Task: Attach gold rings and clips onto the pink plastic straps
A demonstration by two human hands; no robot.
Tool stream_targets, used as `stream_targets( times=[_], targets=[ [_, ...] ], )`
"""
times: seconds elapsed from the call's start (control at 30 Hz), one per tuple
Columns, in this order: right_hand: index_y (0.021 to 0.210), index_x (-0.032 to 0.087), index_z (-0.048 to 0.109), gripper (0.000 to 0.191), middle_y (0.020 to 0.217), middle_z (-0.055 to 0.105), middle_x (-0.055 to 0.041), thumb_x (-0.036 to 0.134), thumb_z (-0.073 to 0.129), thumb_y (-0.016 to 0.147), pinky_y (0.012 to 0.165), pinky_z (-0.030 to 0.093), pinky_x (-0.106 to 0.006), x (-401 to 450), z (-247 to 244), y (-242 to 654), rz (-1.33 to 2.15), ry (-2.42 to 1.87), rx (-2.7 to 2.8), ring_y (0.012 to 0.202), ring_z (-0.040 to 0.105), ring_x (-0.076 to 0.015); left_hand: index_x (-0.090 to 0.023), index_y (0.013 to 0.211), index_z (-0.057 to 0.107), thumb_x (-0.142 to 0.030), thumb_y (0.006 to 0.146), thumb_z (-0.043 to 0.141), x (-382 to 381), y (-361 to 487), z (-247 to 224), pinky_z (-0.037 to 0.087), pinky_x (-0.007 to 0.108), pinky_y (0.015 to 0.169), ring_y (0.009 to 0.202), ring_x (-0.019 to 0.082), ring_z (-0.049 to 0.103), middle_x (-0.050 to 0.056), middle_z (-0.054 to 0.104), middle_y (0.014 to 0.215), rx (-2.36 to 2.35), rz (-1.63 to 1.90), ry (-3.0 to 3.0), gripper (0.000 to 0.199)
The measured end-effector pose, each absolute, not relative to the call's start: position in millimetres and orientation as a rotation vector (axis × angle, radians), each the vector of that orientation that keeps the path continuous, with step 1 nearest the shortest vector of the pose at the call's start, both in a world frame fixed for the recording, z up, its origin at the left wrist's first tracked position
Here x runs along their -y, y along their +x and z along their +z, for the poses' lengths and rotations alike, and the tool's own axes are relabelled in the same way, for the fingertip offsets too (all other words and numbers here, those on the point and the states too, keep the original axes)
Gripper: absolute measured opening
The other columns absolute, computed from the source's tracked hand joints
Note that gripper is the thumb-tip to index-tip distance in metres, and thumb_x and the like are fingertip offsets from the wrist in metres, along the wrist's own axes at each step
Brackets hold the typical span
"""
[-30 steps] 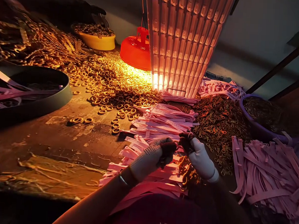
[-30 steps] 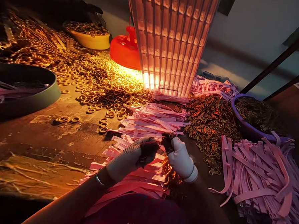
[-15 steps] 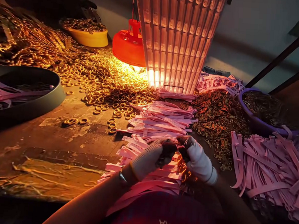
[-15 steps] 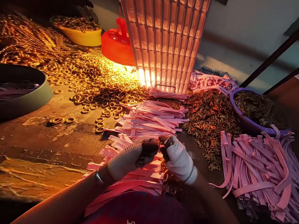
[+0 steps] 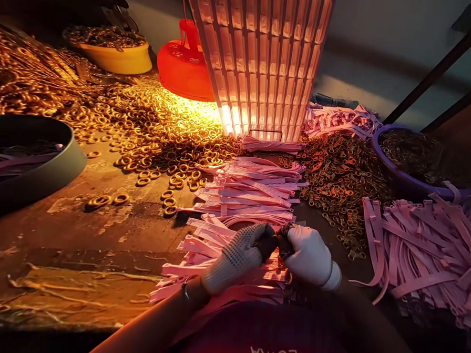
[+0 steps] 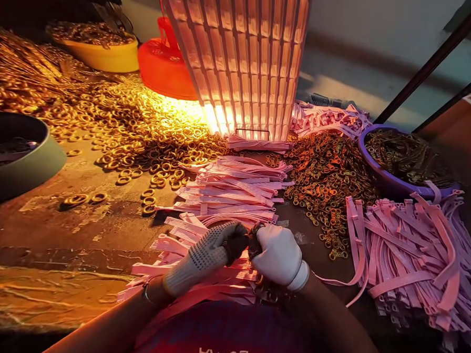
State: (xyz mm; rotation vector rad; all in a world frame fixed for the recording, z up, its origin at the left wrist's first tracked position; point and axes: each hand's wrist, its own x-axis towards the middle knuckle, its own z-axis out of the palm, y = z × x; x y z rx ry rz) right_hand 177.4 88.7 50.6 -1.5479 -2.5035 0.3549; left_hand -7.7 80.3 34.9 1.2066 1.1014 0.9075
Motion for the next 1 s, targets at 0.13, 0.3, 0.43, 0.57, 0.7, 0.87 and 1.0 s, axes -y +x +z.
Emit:
stream_targets(
  times=[0.13, 0.3, 0.43, 0.57, 0.7, 0.87, 1.0],
  targets=[
    [0.078, 0.018, 0.065, 0.007, 0.075, 0.069, -0.0096, 0.023, 0.064, 0.074, 0.058, 0.029, -0.033, -71, 47, 160, 0.151, -1.534, 2.622, 0.066, 0.06, -0.0216, -0.019, 0.07, 0.056, -0.039, 0.084, 0.068, -78, -8, 32, 0.022, 0.02, 0.038, 0.038, 0.007, 0.034, -0.005, 0.045, 0.048, -0.939, 0.849, 0.752, 0.027],
    [0.084, 0.018, 0.066, 0.007, 0.077, 0.071, -0.009, 0.022, 0.059, 0.085, 0.06, 0.03, -0.032, -73, 44, 158, 0.244, -1.688, 2.453, 0.07, 0.064, -0.0215, -0.017, 0.084, 0.064, -0.034, 0.071, 0.078, -88, -24, 29, 0.021, 0.018, 0.039, 0.044, 0.006, 0.041, 0.0, 0.058, 0.064, -0.87, 0.895, 0.581, 0.026],
    [0.093, 0.017, 0.067, 0.015, 0.088, 0.073, -0.01, 0.021, 0.053, 0.096, 0.068, 0.038, -0.029, -98, 50, 168, 0.344, -1.645, 2.439, 0.082, 0.067, -0.0216, -0.015, 0.093, 0.071, -0.036, 0.069, 0.08, -116, -46, 34, 0.016, 0.019, 0.038, 0.042, 0.006, 0.038, -0.001, 0.057, 0.061, -0.973, 0.938, 0.683, 0.033],
    [0.096, 0.015, 0.07, 0.016, 0.099, 0.074, -0.0125, 0.014, 0.055, 0.09, 0.074, 0.044, -0.03, -110, 51, 150, 0.467, -1.484, 2.805, 0.091, 0.069, -0.0245, -0.014, 0.072, 0.071, -0.038, 0.078, 0.077, -163, -47, 40, 0.027, 0.021, 0.044, 0.044, 0.008, 0.039, -0.002, 0.05, 0.05, -1.235, 0.89, 1.224, 0.025],
    [0.102, 0.015, 0.073, 0.02, 0.099, 0.077, -0.0132, 0.017, 0.057, 0.089, 0.065, 0.047, -0.029, -105, 42, 129, 0.632, -1.488, 2.974, 0.085, 0.072, -0.0256, -0.015, 0.075, 0.078, -0.021, 0.079, 0.072, -203, -32, 33, 0.045, 0.026, 0.062, 0.062, 0.017, 0.06, 0.004, 0.07, 0.067, -1.433, 0.669, 1.821, 0.009],
    [0.101, 0.017, 0.071, 0.016, 0.096, 0.078, -0.01, 0.02, 0.061, 0.088, 0.061, 0.046, -0.029, -90, 38, 131, 0.697, -1.383, 3.057, 0.084, 0.074, -0.0255, -0.017, 0.087, 0.081, -0.016, 0.076, 0.07, -215, -11, 15, 0.051, 0.032, 0.086, 0.085, 0.025, 0.068, 0.007, 0.074, 0.082, -1.489, 0.563, 2.014, 0.015],
    [0.099, 0.017, 0.07, 0.016, 0.094, 0.077, -0.0091, 0.02, 0.06, 0.088, 0.059, 0.044, -0.03, -78, 46, 132, 0.729, -1.285, 3.154, 0.084, 0.074, -0.026, -0.017, 0.099, 0.079, -0.02, 0.081, 0.065, -209, 8, 4, 0.05, 0.037, 0.096, 0.098, 0.027, 0.068, 0.01, 0.074, 0.095, -1.537, 0.372, 2.128, 0.023]
  ],
)
